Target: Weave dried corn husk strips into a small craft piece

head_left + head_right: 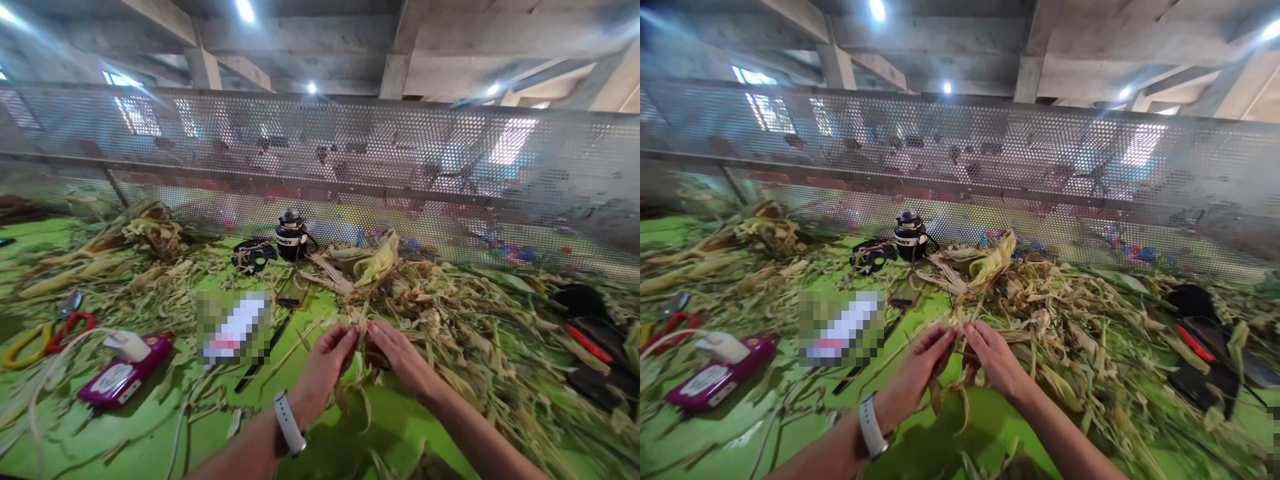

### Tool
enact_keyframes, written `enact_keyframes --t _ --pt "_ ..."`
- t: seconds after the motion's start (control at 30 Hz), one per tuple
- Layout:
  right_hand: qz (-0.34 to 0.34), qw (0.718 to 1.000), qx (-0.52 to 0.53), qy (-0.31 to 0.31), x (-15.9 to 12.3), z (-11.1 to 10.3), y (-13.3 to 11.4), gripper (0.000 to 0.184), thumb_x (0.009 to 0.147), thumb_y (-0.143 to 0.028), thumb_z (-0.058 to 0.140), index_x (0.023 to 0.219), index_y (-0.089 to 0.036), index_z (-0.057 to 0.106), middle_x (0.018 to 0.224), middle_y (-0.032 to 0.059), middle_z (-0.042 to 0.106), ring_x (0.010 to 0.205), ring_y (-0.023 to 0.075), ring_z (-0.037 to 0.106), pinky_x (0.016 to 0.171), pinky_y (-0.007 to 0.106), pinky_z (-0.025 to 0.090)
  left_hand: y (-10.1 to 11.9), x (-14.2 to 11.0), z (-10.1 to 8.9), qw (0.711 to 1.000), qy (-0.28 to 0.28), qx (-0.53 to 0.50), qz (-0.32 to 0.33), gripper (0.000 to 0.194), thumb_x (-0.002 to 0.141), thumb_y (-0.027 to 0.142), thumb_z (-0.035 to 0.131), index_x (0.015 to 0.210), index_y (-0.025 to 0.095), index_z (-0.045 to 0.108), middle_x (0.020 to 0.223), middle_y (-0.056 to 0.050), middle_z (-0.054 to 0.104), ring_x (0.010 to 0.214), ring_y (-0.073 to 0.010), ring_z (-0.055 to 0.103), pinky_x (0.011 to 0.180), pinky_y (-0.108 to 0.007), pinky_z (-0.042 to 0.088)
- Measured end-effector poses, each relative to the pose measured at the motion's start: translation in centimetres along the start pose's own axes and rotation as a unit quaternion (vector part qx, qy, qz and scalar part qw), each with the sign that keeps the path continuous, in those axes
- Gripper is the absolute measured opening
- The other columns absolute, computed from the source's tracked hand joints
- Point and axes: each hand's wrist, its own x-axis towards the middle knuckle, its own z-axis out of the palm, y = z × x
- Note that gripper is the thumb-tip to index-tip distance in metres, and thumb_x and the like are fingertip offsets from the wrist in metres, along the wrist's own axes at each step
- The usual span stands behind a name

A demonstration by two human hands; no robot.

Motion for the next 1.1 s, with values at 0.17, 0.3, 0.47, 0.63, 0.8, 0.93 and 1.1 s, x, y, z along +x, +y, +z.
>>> enact_keyframes --t 0.17,0.3,0.47,0.63,0.8,0.93,1.1 --pt "-0.045 0.992 0.051 0.109 0.5 0.7 0.6 0.036 0.073 -0.051 0.063 0.067 -0.016 0.055 0.062 -0.0031 0.046 0.058 0.0095 0.04 0.054 0.021 0.033 -0.1 -0.9 0.6 0.997 -0.048 0.052 -0.041 0.034 0.063 0.043 0.073 0.061 0.015 0.053 0.045 0.009 0.032 0.042 -0.004 0.02 0.042 -0.021 0.012" --pt "-0.039 0.989 0.057 0.134 0.3 0.7 1.0 0.037 0.071 -0.049 0.064 0.06 -0.015 0.053 0.056 -0.0045 0.041 0.052 0.0082 0.034 0.049 0.021 0.028 0.1 -1.0 0.4 0.991 -0.078 0.1 -0.043 0.039 0.063 0.043 0.072 0.051 0.017 0.046 0.041 0.008 0.034 0.04 -0.0044 0.024 0.043 -0.023 0.013" --pt "-0.032 0.978 0.066 0.193 0.2 0.7 1.2 0.037 0.071 -0.049 0.063 0.061 -0.017 0.05 0.053 -0.0064 0.036 0.049 0.0075 0.03 0.045 0.021 0.025 -0.1 -0.9 0.1 0.988 -0.061 0.134 -0.046 0.033 0.065 0.041 0.069 0.053 0.017 0.05 0.043 0.005 0.044 0.04 -0.0059 0.031 0.044 -0.023 0.017" --pt "-0.031 0.984 0.045 0.172 0.5 0.2 1.2 0.042 0.07 -0.055 0.063 0.059 -0.017 0.048 0.052 -0.0061 0.038 0.048 0.0078 0.033 0.047 0.021 0.027 -0.3 -0.8 0.0 0.99 -0.056 0.118 -0.044 0.031 0.067 0.04 0.068 0.053 0.017 0.051 0.044 0.004 0.047 0.041 -0.0071 0.035 0.045 -0.022 0.022" --pt "0.045 0.999 -0.008 0.026 0.1 -0.7 0.6 0.055 0.081 -0.063 0.041 0.058 -0.015 0.054 0.053 -0.001 0.051 0.05 0.0109 0.046 0.052 0.024 0.035 -0.3 -0.4 -0.2 0.999 -0.016 0.022 -0.023 0.025 0.068 0.038 0.07 0.066 0.017 0.057 0.056 0.004 0.051 0.049 -0.0071 0.04 0.049 -0.02 0.028" --pt "-0.008 0.997 -0.069 -0.021 0.0 -0.8 0.7 0.053 0.08 -0.063 0.044 0.061 -0.015 0.053 0.053 -0.0022 0.049 0.049 0.0099 0.045 0.051 0.023 0.035 0.2 -0.2 -0.3 0.998 -0.027 0.059 -0.003 0.029 0.064 0.036 0.074 0.064 0.015 0.055 0.052 0.006 0.046 0.046 -0.0053 0.034 0.046 -0.02 0.023" --pt "-0.04 0.989 -0.127 -0.057 0.1 -0.5 1.7 0.048 0.086 -0.055 0.041 0.059 -0.016 0.048 0.051 -0.0048 0.04 0.049 0.0082 0.038 0.049 0.02 0.032 0.2 -0.2 -0.3 0.997 0.004 0.077 0.02 0.029 0.066 0.039 0.072 0.064 0.016 0.054 0.05 0.006 0.043 0.044 -0.0051 0.032 0.043 -0.02 0.02"
